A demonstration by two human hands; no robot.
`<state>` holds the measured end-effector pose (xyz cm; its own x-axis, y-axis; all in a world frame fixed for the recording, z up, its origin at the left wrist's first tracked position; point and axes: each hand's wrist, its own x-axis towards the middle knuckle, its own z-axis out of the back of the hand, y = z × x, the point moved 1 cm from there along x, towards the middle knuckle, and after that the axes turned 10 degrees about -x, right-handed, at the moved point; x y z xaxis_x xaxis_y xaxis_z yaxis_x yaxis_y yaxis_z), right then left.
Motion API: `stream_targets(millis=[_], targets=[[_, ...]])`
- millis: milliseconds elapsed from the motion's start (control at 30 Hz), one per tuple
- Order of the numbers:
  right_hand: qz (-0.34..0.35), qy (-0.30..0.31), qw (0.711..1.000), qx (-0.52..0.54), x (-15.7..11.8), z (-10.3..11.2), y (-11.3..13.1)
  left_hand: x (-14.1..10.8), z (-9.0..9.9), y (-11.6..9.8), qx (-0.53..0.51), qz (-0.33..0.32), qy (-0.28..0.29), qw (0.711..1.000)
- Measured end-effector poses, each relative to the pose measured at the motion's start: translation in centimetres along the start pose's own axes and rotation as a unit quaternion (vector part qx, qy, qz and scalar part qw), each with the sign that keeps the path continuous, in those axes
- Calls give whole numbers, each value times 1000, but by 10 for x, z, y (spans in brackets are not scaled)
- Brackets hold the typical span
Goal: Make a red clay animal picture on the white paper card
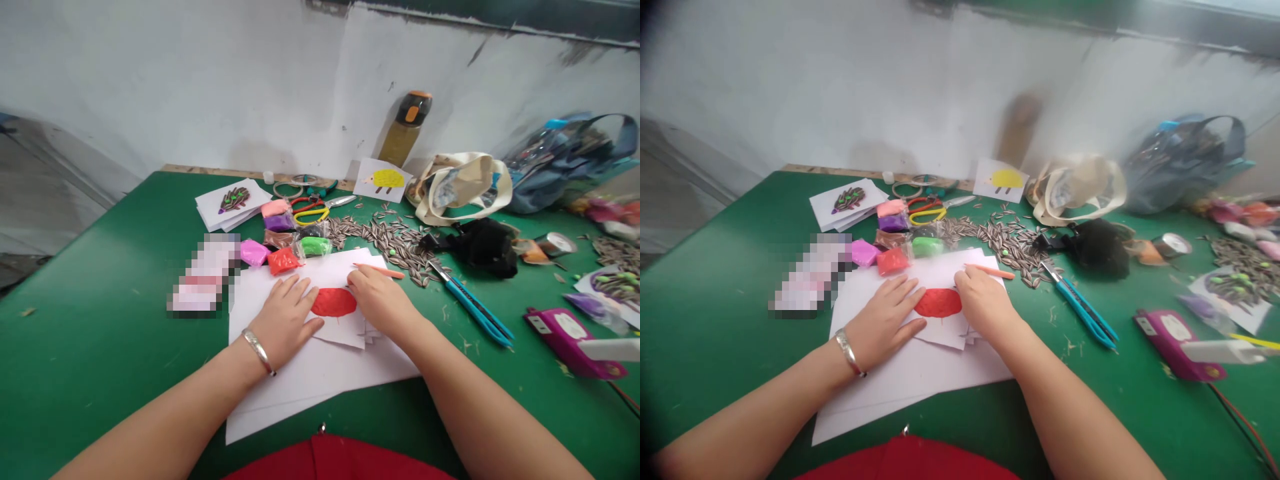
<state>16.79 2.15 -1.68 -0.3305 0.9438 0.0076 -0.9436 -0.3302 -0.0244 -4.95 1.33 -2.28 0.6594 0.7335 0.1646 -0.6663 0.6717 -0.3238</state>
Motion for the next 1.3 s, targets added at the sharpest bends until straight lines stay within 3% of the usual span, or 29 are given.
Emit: stream_targets(millis=[167,367,533,1200,1300], targets=[[26,15,1000,-1,1,-1,4,0,-1,-1,6,9,8,1000],[19,-34,997,63,5,-2,4,0,-1,-1,-1,7,2,1000],[51,-22,996,71,8,-2,6,0,-2,0,-7,6,-4,1000],[40,-14,995,86,16,4,10,0,-2,1,-20,9,-4,1000],[66,-7,994,90,19,5,11,1,0,0,-17,11,5,1000]])
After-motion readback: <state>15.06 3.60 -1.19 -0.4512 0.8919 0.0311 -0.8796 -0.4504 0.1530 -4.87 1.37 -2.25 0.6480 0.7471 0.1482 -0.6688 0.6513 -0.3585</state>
